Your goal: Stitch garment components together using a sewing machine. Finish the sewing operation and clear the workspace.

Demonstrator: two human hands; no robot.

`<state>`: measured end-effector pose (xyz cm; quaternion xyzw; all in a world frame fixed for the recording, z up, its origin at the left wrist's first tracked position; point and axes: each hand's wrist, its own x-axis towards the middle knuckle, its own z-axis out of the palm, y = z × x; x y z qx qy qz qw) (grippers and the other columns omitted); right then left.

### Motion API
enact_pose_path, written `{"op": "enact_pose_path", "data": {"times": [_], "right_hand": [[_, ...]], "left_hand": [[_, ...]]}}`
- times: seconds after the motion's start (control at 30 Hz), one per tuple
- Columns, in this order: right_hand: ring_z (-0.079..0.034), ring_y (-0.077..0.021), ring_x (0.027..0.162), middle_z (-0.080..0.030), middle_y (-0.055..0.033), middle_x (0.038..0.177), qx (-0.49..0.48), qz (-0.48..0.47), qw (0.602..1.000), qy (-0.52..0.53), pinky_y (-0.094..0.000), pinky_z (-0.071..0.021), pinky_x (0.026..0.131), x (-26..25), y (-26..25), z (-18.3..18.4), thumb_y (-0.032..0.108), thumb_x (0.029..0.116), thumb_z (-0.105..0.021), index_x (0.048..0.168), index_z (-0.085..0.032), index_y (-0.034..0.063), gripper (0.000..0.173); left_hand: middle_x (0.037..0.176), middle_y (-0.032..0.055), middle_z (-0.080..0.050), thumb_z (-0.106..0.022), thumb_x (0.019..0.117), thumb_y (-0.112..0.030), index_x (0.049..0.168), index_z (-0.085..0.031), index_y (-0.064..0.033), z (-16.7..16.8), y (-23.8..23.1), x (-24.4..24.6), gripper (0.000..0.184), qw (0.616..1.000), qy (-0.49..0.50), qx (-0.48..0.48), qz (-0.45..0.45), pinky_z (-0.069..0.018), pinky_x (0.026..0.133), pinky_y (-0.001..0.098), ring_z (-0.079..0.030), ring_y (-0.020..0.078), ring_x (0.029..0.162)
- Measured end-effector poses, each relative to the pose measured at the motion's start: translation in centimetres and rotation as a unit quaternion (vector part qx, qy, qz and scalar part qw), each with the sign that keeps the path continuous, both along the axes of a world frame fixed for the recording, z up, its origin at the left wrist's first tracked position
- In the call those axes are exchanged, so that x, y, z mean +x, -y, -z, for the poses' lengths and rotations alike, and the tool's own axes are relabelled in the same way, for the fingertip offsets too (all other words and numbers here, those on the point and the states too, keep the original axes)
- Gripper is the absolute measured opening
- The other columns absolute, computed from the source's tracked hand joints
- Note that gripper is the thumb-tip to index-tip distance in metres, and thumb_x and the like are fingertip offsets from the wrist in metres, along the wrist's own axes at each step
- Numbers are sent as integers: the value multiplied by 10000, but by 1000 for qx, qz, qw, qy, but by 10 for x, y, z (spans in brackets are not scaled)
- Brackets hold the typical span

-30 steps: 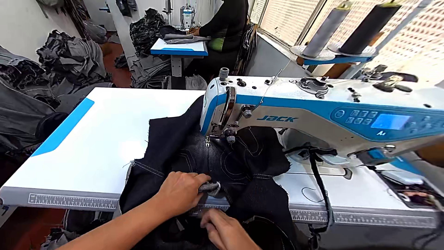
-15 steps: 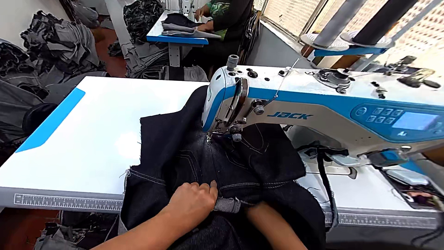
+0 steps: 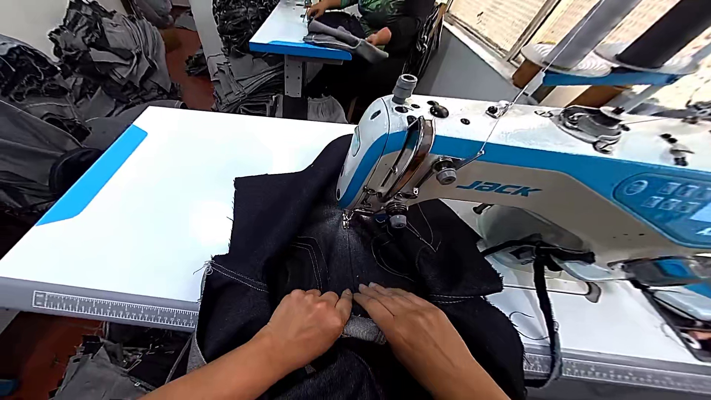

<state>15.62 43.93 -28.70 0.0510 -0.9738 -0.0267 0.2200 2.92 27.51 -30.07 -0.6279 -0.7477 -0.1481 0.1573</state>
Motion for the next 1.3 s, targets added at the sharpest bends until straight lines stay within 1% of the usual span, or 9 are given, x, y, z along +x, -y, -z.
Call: {"op": "enact_pose_path", "data": {"times": [0.13, 0.23, 0.57, 0.67, 0.77, 1.03, 1.1, 1.17, 1.3], "right_hand": [[-777, -219, 946, -793, -83, 996, -7, -2, 1000, -15, -342, -623, 777, 7, -1, 2, -30, 914, -508, 950, -746, 60, 257], [-779, -221, 937, -794, -86, 1002, -23, -1, 1000, -14, -354, -626, 768, 8, 0, 1, -26, 911, -514, 939, -756, 60, 259], [-767, -224, 1008, -785, -87, 1099, 2, 11, 1000, -8, -351, -614, 837, 1, -5, 5, 3, 917, -478, 1041, -771, 60, 323], [-765, -241, 1011, -786, -94, 1079, 6, 21, 1000, 5, -380, -620, 832, -15, -15, 4, -18, 878, -522, 1054, -778, 55, 319], [-761, -253, 1028, -782, -105, 1088, 7, 20, 1000, 13, -406, -618, 832, -33, -28, 1, -42, 852, -574, 1072, -782, 47, 315], [-739, -287, 1082, -758, -128, 1170, 10, 10, 999, 51, -471, -596, 871, -70, -52, -6, -55, 864, -641, 1163, -759, 44, 336], [-723, -282, 1121, -746, -139, 1194, 44, -20, 998, 46, -455, -580, 909, -66, -55, -3, 32, 892, -647, 1202, -733, 25, 321], [-723, -271, 1120, -756, -129, 1162, 63, -65, 996, 13, -429, -576, 945, -56, -56, 0, 71, 931, -582, 1150, -738, 24, 272], [-746, -267, 1060, -773, -126, 1089, 55, -60, 997, 11, -401, -592, 928, -43, -54, 1, 8, 946, -516, 1096, -755, 24, 282]], "left_hand": [[704, 82, -684, -573, 910, -56, 1108, -761, -38, -11, 4, 2, 274, 998, 0, -56, 4, -523, 467, 352, -684, 232, 577], [734, 102, -684, -569, 920, -49, 1125, -747, -10, -24, 5, 0, 274, 994, -10, -109, 20, -524, 477, 363, -689, 253, 601], [780, 114, -683, -590, 928, -34, 1182, -732, -12, -34, -6, -11, 292, 985, 3, -169, 17, -538, 512, 363, -694, 256, 646], [796, 109, -687, -628, 925, -56, 1146, -750, -38, -35, -18, -25, 253, 985, 26, -171, 2, -532, 511, 376, -691, 262, 660], [838, 127, -689, -632, 942, -56, 1199, -734, -35, -42, -32, -42, 277, 980, 51, -194, -10, -535, 543, 413, -695, 287, 701], [981, 178, -693, -506, 1037, -60, 1243, -697, -32, -59, -60, -81, 282, 956, 110, -270, -32, -534, 691, 502, -696, 359, 882], [956, 179, -687, -535, 1012, -29, 1264, -681, -1, -50, -55, -81, 292, 967, 76, -241, -6, -551, 668, 479, -699, 351, 854], [928, 160, -684, -585, 959, -2, 1257, -683, 25, -36, -45, -81, 315, 985, 8, -164, 44, -563, 650, 416, -693, 309, 814], [1030, 155, -683, -601, 941, 5, 1219, -713, -1, -27, -27, -79, 300, 990, -9, -112, 91, -570, 751, 398, -679, 299, 924]]}}
